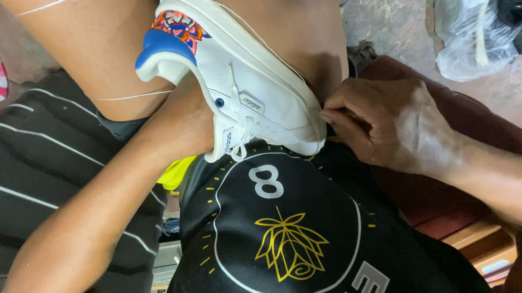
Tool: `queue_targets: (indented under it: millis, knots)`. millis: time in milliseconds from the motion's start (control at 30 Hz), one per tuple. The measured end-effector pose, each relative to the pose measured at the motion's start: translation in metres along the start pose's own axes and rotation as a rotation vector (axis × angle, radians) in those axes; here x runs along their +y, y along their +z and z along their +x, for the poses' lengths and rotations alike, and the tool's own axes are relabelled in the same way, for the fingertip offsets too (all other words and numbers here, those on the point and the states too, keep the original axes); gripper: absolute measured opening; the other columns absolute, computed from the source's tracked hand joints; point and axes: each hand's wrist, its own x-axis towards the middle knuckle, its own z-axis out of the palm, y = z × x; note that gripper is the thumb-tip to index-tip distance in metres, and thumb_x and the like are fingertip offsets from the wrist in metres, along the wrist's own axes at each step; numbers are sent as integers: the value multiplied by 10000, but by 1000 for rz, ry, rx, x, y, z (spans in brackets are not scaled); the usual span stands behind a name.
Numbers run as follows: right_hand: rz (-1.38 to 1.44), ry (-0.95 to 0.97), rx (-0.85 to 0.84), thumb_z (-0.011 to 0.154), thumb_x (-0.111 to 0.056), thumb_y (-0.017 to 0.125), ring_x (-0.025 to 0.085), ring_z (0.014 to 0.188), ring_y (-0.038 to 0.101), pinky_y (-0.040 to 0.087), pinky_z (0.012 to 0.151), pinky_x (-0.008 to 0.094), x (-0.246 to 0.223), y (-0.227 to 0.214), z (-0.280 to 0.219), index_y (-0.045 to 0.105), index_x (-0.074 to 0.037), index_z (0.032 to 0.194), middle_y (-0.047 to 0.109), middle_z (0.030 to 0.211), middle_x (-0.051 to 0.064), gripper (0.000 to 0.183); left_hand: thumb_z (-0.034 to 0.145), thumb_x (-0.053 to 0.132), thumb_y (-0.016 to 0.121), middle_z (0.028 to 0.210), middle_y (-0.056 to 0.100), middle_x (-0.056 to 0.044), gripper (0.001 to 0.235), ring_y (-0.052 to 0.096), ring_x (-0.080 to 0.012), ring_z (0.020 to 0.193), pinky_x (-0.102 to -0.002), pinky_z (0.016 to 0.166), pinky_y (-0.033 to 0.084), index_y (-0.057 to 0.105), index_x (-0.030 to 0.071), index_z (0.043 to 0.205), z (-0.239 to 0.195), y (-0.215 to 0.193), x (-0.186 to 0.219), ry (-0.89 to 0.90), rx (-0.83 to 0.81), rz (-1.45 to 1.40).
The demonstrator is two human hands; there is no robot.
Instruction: The person sits on the floor and sews a white sneaker using a needle and white thread. They repeatedly push the needle through the shoe's upper and pull the thread tight to secure the stitching.
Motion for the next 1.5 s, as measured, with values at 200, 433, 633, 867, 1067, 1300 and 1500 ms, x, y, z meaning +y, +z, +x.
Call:
queue_targets:
  millis: [200,433,633,867,1067,1300,1500]
  knots:
    - [-99,-90,-15,960,-162,741,223,657,688,543,584,365,-7,-8,8,647,-71,911,702,807,48,140,796,189,770,953,738,-120,263,694,-300,891,-403,793,536,714,37,1004,-3,0,-1,-65,-32,-43]
    - [-144,-108,-79,915,-214,772,222,595,680,513,522,366,-15,-19,19,664,-88,871,701,756,27,172,811,166,793,1046,731,-149,331,689,-315,973,-409,847,538,695,2,1081,-10,4,-4,25,75,-65]
    - [-130,-78,-97,958,-182,760,209,518,633,497,478,344,-10,-10,15,653,-51,888,654,673,66,183,837,166,749,1018,735,-133,268,690,-303,937,-402,831,545,700,22,1057,-9,7,-9,-110,36,-99]
    - [-15,-78,45,975,-112,733,237,586,638,493,520,352,-6,7,9,624,-47,911,640,717,95,142,851,135,722,987,722,-154,201,662,-336,922,-423,811,519,705,21,1015,-6,5,-11,-35,-1,37]
    - [-328,-93,-139,953,-102,688,193,601,643,476,440,324,-16,-18,10,635,-59,915,675,840,93,78,849,133,713,981,728,-137,210,681,-312,913,-399,818,537,692,23,1027,-5,-3,6,-120,-21,-106]
    - [-490,-159,-119,883,-75,668,186,695,626,501,572,326,-28,-22,21,605,-90,867,613,831,58,67,848,139,726,1043,724,-168,267,673,-350,978,-419,851,525,706,13,1083,-2,-6,6,41,0,-5]
    - [-552,-232,-18,909,-364,745,149,544,569,409,422,305,-17,-33,21,632,-108,749,549,629,9,322,830,123,706,1007,727,-150,235,675,-325,942,-410,832,527,710,26,1044,1,-8,1,-43,-102,-44]
